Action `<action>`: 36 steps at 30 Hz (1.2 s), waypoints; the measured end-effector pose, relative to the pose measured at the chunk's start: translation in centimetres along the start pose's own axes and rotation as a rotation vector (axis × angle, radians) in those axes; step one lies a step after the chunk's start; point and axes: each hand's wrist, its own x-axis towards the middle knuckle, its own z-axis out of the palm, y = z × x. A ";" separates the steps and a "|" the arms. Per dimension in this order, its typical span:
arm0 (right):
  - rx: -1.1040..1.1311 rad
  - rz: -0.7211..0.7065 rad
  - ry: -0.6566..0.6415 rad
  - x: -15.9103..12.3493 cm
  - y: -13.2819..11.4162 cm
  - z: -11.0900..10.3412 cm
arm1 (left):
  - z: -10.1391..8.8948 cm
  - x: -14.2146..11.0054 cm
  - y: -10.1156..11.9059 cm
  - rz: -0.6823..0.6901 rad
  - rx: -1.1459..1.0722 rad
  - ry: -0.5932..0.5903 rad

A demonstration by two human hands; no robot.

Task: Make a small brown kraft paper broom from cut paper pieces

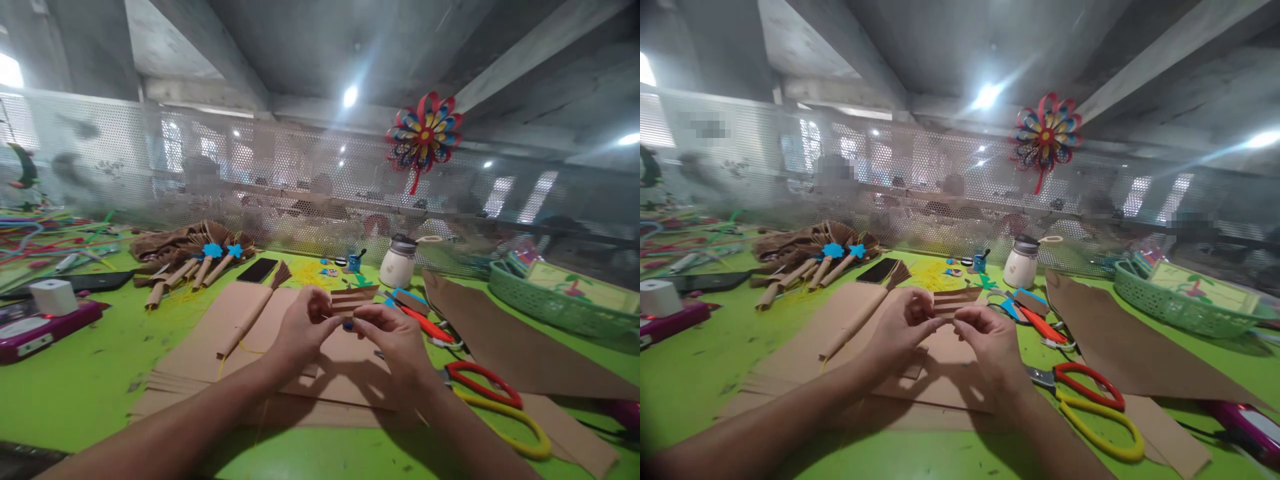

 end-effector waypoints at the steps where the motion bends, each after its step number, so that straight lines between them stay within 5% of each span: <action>1: 0.015 -0.005 -0.005 0.1 0.0 -0.1 | 0.0 -0.1 0.0 0.067 0.043 0.024; 7: 0.161 -0.006 -0.044 1.3 0.6 -1.0 | 0.4 0.3 1.2 0.305 0.372 -0.115; 15: 0.201 0.002 -0.056 2.0 0.8 -2.4 | 2.2 2.3 1.8 0.019 0.059 -0.013; 22: 0.192 0.064 -0.089 1.8 0.9 -1.6 | 1.0 1.4 0.9 0.010 0.104 -0.029; 30: 0.207 0.017 -0.072 1.9 0.7 -1.3 | 0.2 1.8 0.3 0.203 0.326 -0.059; 36: 0.053 -0.104 -0.100 2.0 1.3 -1.6 | 0.4 1.7 0.4 0.106 0.239 -0.014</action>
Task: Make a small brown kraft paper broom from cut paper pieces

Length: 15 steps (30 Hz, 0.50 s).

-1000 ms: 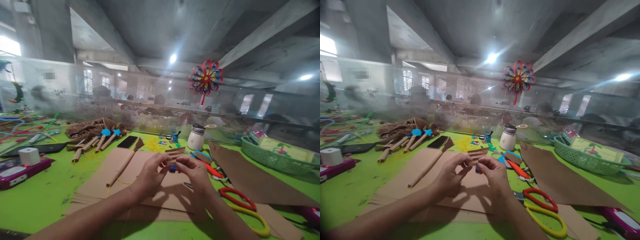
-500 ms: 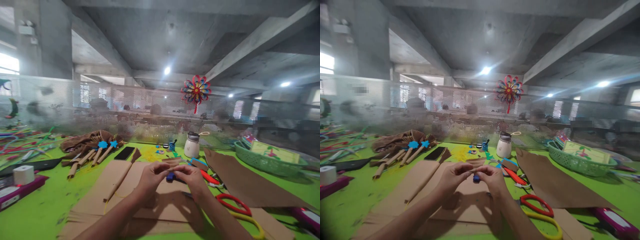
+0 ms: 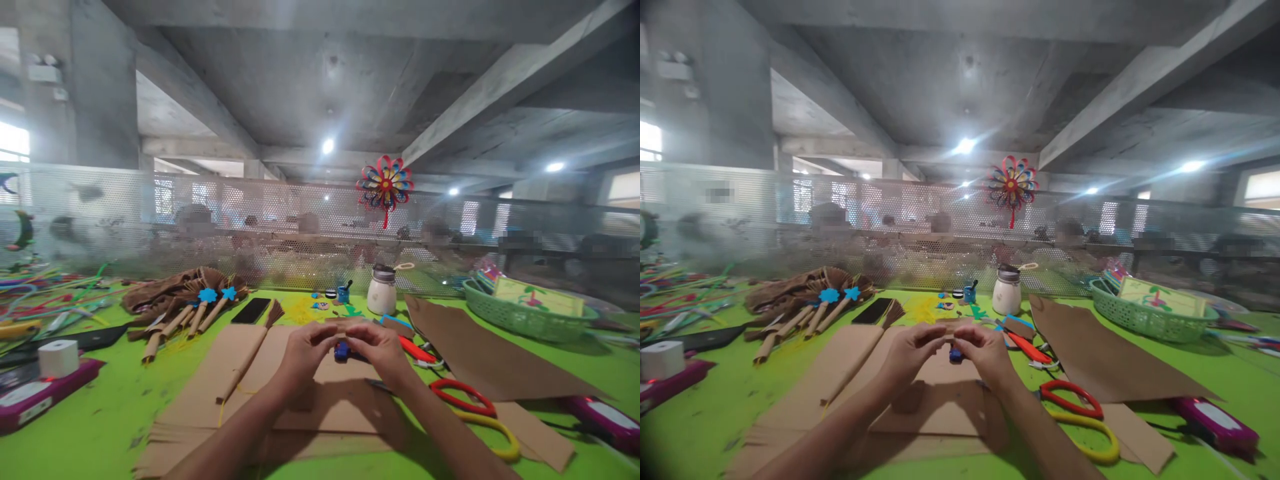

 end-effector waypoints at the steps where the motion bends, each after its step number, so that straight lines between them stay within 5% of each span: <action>1: -0.066 -0.040 -0.010 0.0 0.0 0.0 | 0.1 0.0 0.2 -0.028 -0.029 0.000; 7: -0.247 -0.189 -0.030 -0.3 -0.8 0.1 | 0.3 0.0 0.6 -0.127 -0.235 -0.030; 15: 0.026 0.005 0.054 -0.1 -0.2 -0.5 | 0.3 0.1 0.2 -0.163 -0.299 -0.007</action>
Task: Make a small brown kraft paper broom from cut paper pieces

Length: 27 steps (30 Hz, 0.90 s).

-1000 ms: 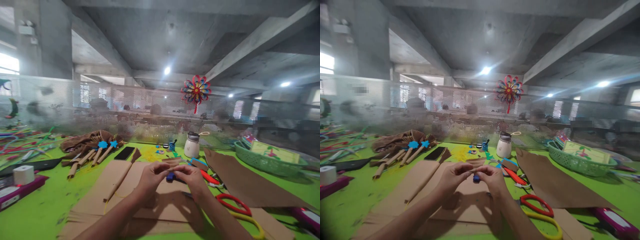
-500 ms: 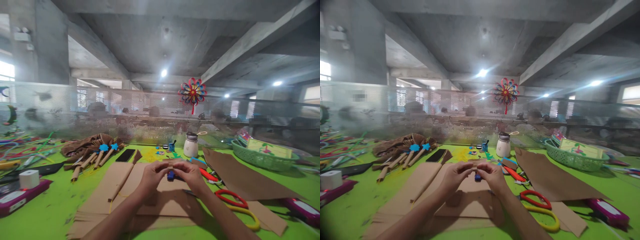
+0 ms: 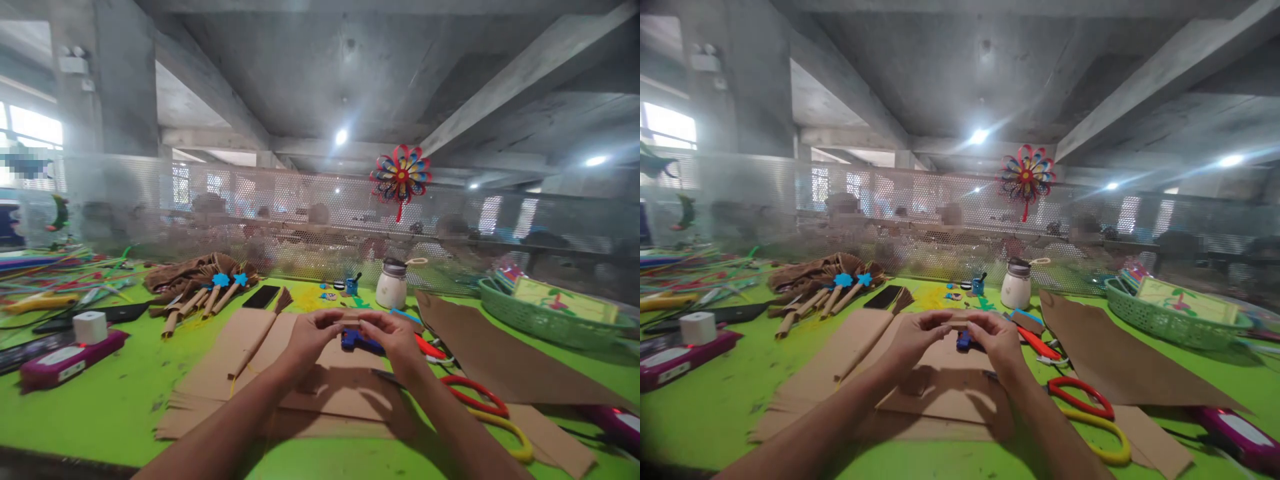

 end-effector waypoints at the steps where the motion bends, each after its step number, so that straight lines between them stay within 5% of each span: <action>1: 0.025 0.006 0.011 0.1 0.2 -0.1 | 0.0 -0.1 0.1 0.027 0.030 0.002; 7: 0.028 0.029 -0.012 0.0 0.4 -0.1 | 0.1 -0.4 -0.4 0.261 0.279 0.052; 11: -0.298 -0.211 -0.021 -0.2 -0.1 0.0 | 0.1 -0.3 -1.1 0.303 0.295 0.044; 16: -0.567 -0.427 -0.053 -0.3 -0.5 -0.2 | 0.2 -0.3 -0.6 0.169 0.200 0.043; 20: -0.585 -0.445 -0.031 -0.3 -0.1 -0.3 | 0.4 -0.1 -0.4 0.014 0.040 0.006; 27: -0.529 -0.428 0.011 -0.5 -0.2 0.1 | 0.4 -0.2 0.2 -0.032 -0.041 0.008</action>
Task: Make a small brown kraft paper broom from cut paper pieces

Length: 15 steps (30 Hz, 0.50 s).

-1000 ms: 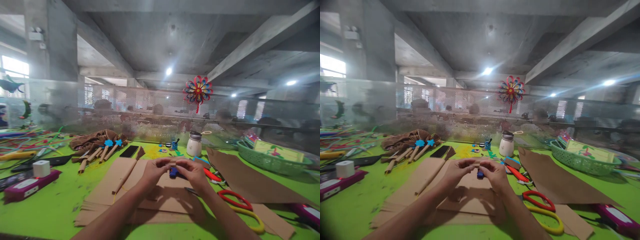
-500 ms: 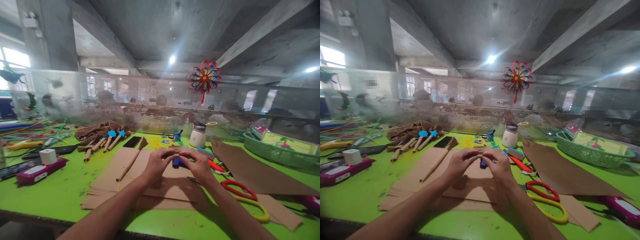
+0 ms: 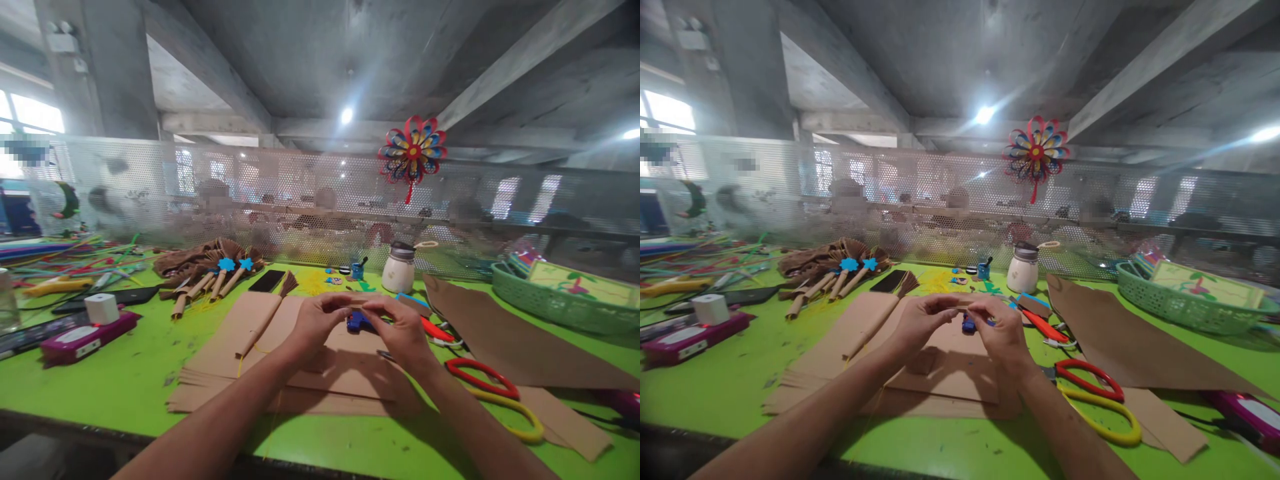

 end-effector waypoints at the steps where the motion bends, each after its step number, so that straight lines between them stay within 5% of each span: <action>1: 0.027 0.025 -0.005 0.0 0.0 0.0 | 0.0 -0.1 0.2 -0.010 -0.010 -0.018; 6: 0.085 0.104 -0.035 0.0 0.1 0.1 | -0.2 -0.1 0.4 -0.067 -0.078 -0.017; 15: 0.011 0.014 -0.010 0.1 0.4 -0.5 | -0.6 0.1 0.2 -0.107 -0.139 0.019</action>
